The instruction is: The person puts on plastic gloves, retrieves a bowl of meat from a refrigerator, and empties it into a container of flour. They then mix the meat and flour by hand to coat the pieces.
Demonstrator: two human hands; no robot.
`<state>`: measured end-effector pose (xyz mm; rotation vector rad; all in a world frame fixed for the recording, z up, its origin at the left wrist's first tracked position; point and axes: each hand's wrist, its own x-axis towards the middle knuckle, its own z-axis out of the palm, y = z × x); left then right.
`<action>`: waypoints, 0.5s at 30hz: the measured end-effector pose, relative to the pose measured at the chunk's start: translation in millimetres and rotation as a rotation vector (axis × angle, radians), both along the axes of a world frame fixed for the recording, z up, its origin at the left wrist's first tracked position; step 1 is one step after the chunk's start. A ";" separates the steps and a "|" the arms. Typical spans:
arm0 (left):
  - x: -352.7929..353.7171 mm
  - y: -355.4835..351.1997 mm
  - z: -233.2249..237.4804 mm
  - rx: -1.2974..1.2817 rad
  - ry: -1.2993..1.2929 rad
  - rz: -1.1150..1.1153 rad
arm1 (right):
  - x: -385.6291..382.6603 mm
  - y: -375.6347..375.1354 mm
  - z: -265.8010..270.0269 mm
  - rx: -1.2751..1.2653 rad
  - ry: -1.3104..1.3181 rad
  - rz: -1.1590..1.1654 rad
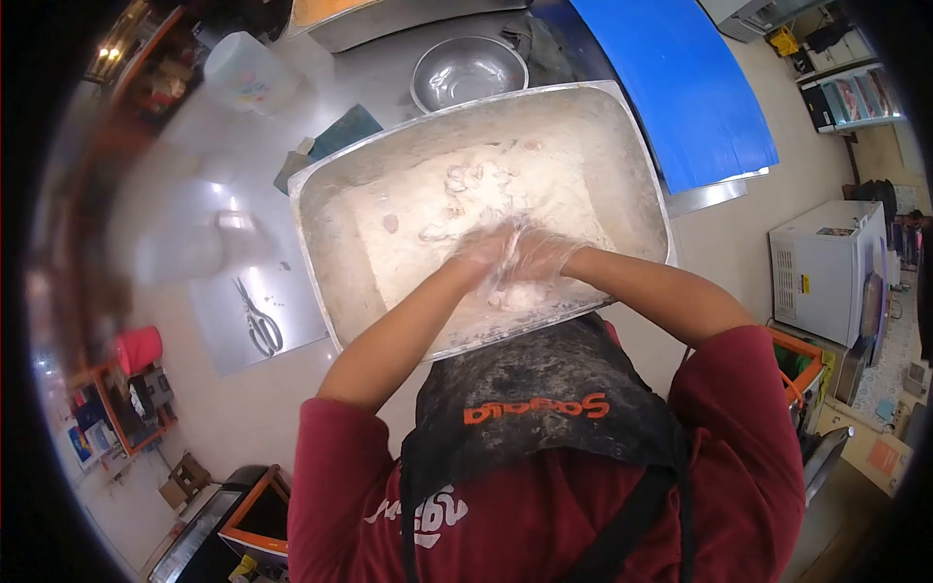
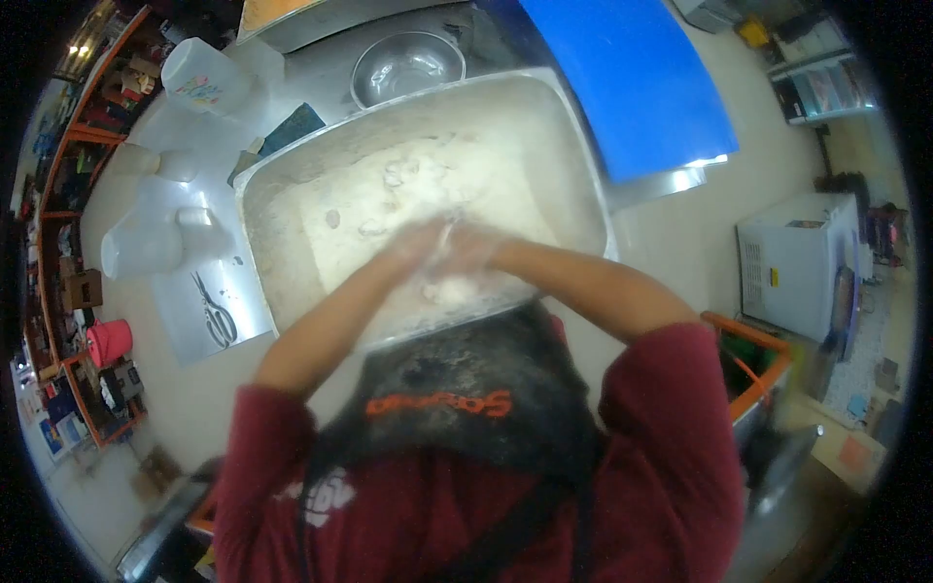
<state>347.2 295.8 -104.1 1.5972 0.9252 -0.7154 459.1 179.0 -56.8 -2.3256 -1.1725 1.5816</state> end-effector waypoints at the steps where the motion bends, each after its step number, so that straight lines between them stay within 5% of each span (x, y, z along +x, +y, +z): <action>1: 1.2 3.7 13.7 -0.156 -0.085 0.138 | -1.2 2.7 2.2 0.063 0.056 -0.055; 2: 2.7 9.3 28.4 -0.310 -0.174 0.280 | -0.7 -1.6 8.0 0.062 -0.050 -0.086; 6: -24.1 33.0 87.9 0.026 -0.227 0.279 | 17.5 -17.6 17.8 0.413 0.042 -0.181; 8: -38.2 65.7 27.7 0.002 -0.414 0.202 | 32.4 -24.0 3.8 0.598 0.095 -0.076; 10: -39.2 71.7 76.6 0.268 -0.408 0.044 | 36.7 -15.0 9.5 0.755 -0.059 0.133; 12: -26.2 73.6 59.9 0.638 -0.435 -0.242 | 40.0 11.7 18.0 0.875 -0.437 0.448; 13: -14.9 76.6 53.1 0.821 -0.443 -0.389 | 42.2 26.2 10.4 0.811 -0.528 0.503; 14: 6.4 77.4 83.4 0.719 -0.243 -0.662 | 44.0 41.8 -1.7 0.744 -0.617 0.557; 15: 14.4 73.5 76.6 0.784 -0.239 -0.679 | 41.2 54.9 -1.8 0.632 -0.626 0.567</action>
